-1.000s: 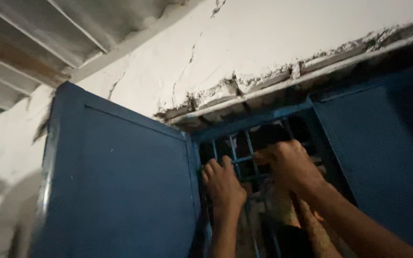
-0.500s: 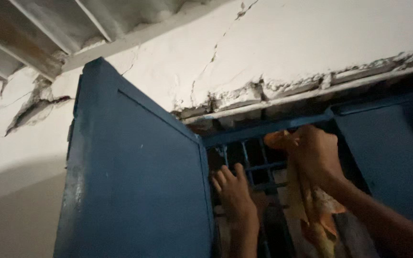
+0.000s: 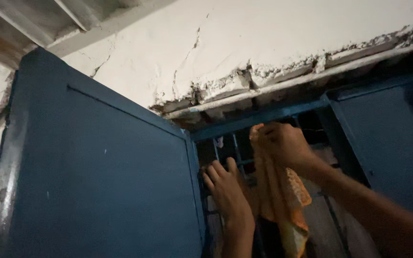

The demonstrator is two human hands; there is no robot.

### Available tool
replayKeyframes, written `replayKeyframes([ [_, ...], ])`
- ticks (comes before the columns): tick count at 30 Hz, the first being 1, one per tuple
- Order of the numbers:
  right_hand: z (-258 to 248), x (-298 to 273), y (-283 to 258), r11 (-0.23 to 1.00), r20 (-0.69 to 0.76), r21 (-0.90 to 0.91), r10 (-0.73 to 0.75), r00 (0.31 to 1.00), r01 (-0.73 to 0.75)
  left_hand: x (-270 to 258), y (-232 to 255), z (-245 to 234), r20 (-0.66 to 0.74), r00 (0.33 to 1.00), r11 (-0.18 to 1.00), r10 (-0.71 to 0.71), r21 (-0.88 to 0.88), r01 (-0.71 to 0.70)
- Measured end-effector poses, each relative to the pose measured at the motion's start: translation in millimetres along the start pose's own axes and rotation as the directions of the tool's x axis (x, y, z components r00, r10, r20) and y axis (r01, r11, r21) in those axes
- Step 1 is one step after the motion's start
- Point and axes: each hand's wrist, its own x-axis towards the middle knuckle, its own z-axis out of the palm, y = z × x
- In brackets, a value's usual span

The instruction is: The person cleans a blue metal window grille and its frame using a spray bottle and a cloth. They repeatedly spray the surface and wipe it down, focusing on the top edge and the bars of the grille.

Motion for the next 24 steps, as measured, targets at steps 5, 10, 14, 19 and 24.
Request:
replayKeyframes([
  [5,-10.6,3.2,-12.2,0.972,0.145,0.025,0.229,0.963,-0.235,0.3,10.5,23.6,-0.080,0.995,0.998,-0.059,0.015,0.060],
  [10,6.0,7.2,-45.2,0.854,0.067,-0.220,0.496,0.866,-0.472,3.5,9.9,44.0,-0.055,0.998,0.999,-0.039,0.030,0.041],
  [14,10.1,-4.0,-60.8,0.832,0.074,-0.317,0.501,0.862,-0.456,3.0,1.8,-1.2,0.030,0.999,0.999,-0.020,-0.043,0.022],
  [19,-3.6,13.1,-36.4,0.889,0.280,-0.209,0.454,0.846,-0.407,-0.2,-3.7,-28.4,0.085,0.996,0.987,0.020,-0.163,-0.006],
  [24,-2.5,1.8,-36.4,0.868,0.153,-0.155,0.494,0.856,-0.473,-0.2,1.8,-28.1,0.140,0.990,0.976,-0.010,-0.215,0.041],
])
